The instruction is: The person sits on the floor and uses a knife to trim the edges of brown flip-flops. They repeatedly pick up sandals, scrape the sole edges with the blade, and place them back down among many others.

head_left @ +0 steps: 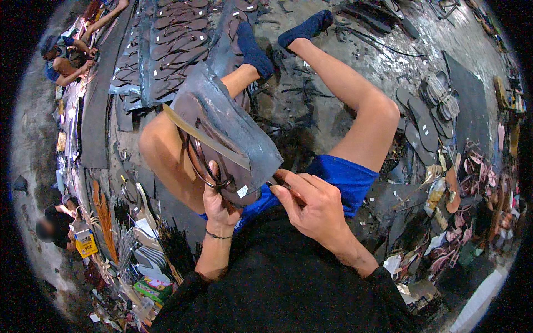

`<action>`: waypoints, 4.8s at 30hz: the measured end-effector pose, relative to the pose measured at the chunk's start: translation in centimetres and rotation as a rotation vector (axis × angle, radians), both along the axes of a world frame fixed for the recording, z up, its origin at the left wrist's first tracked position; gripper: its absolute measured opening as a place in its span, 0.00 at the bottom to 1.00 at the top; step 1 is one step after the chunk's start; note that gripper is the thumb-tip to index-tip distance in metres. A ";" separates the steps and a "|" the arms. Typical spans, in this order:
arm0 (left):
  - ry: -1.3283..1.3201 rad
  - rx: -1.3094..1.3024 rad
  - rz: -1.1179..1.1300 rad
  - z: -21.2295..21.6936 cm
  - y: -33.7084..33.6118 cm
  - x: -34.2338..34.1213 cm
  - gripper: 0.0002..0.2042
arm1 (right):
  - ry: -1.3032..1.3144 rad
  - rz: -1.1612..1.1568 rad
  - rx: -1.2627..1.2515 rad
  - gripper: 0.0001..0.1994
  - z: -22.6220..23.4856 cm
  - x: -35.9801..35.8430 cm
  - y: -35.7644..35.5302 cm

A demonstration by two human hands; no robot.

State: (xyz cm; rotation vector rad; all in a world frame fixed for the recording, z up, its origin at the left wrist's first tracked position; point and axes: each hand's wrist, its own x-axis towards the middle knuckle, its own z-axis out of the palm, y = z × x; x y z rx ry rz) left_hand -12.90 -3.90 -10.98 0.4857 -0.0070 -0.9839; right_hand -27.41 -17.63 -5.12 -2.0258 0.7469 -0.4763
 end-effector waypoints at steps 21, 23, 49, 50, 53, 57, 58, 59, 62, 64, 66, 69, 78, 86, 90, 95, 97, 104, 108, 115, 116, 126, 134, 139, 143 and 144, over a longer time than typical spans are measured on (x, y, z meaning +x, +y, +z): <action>-0.155 0.452 0.235 0.2 0.7 -1.5 0.18 | 0.059 0.045 0.093 0.13 -0.3 -3.1 0.5; 0.032 0.334 0.191 0.6 1.1 -1.4 0.17 | 0.063 0.088 0.143 0.13 -1.3 -2.2 0.1; 0.231 0.193 0.025 3.7 -0.7 -0.6 0.17 | -0.119 -0.016 -0.225 0.13 -12.5 14.8 -2.1; 0.188 0.249 0.010 3.4 -0.5 -1.1 0.17 | -0.065 -0.061 -0.141 0.13 -14.2 16.7 -3.2; -0.089 0.547 0.016 2.1 2.4 -3.6 0.18 | -0.600 -0.157 0.382 0.19 -18.4 22.8 -7.3; -0.418 0.691 -0.228 0.9 7.0 -0.6 0.17 | 0.008 0.224 0.705 0.21 -4.5 12.2 -5.7; -0.478 0.608 -0.342 0.6 6.6 0.4 0.16 | -0.003 0.252 0.698 0.20 -3.0 10.3 -5.3; -0.422 0.495 -0.217 3.3 3.5 1.2 0.15 | 0.132 0.290 0.807 0.15 -2.2 9.4 -4.8; -0.841 0.772 -0.104 6.0 -2.4 4.7 0.14 | -0.551 0.024 0.871 0.14 -1.9 9.0 -1.7; -0.689 0.773 -0.084 9.0 -2.2 5.9 0.14 | -0.344 -0.039 0.537 0.17 0.8 7.0 -2.5; -0.591 0.778 0.061 10.1 -1.2 7.9 0.13 | -0.269 -0.150 0.182 0.15 -1.8 3.9 -2.8; -0.638 0.797 0.031 11.2 -0.1 8.5 0.13 | -0.202 0.129 -0.043 0.19 -2.7 -0.5 -1.2; -0.668 0.913 0.005 9.2 1.5 6.4 0.15 | -0.145 0.241 0.075 0.18 -5.4 -3.2 2.4; -0.673 0.750 -0.189 8.6 1.7 6.1 0.12 | 0.008 0.278 -0.073 0.18 1.3 0.0 -2.7; -0.641 0.737 -0.330 8.9 1.2 6.1 0.12 | 0.117 0.379 -0.042 0.16 4.9 1.2 -5.7; -0.576 0.785 -0.378 9.3 0.5 5.3 0.14 | 0.125 0.469 -0.017 0.13 6.4 3.7 -7.5; -0.654 0.759 -0.417 9.3 -0.4 5.1 0.15 | 0.189 0.536 0.041 0.13 7.4 4.8 -8.3; -1.120 0.751 -0.655 11.6 -2.9 5.6 0.22 | 0.188 0.898 0.334 0.18 7.8 9.6 -11.1; -1.465 1.009 -0.498 19.1 -6.7 8.5 0.15 | -0.282 0.613 0.969 0.31 4.0 7.4 -9.3; -0.429 0.490 -0.293 4.9 0.5 -0.5 0.26 | -0.464 0.253 0.851 0.33 0.6 4.3 -4.9; -0.207 0.431 -0.119 4.7 -1.0 -0.9 0.25 | -0.482 0.245 0.814 0.33 0.8 3.5 -4.9; 0.078 0.470 0.136 4.4 -7.1 0.2 0.17 | -0.067 -0.081 -0.192 0.21 -2.8 -5.5 0.0; -0.082 0.738 0.061 -1.9 -0.7 -1.2 0.16 | 0.137 0.034 0.115 0.14 0.3 -4.7 1.1; -0.149 0.675 0.013 0.6 -0.1 -3.0 0.18 | 0.090 -0.042 0.355 0.14 -2.7 -0.9 0.9; -0.175 0.657 0.080 2.4 -1.4 -2.2 0.19 | -0.084 -0.250 0.475 0.14 -4.1 -0.4 -0.9; -0.166 0.651 0.032 2.5 -0.9 -1.7 0.20 | -0.046 -0.235 0.431 0.14 -4.0 -0.7 -1.7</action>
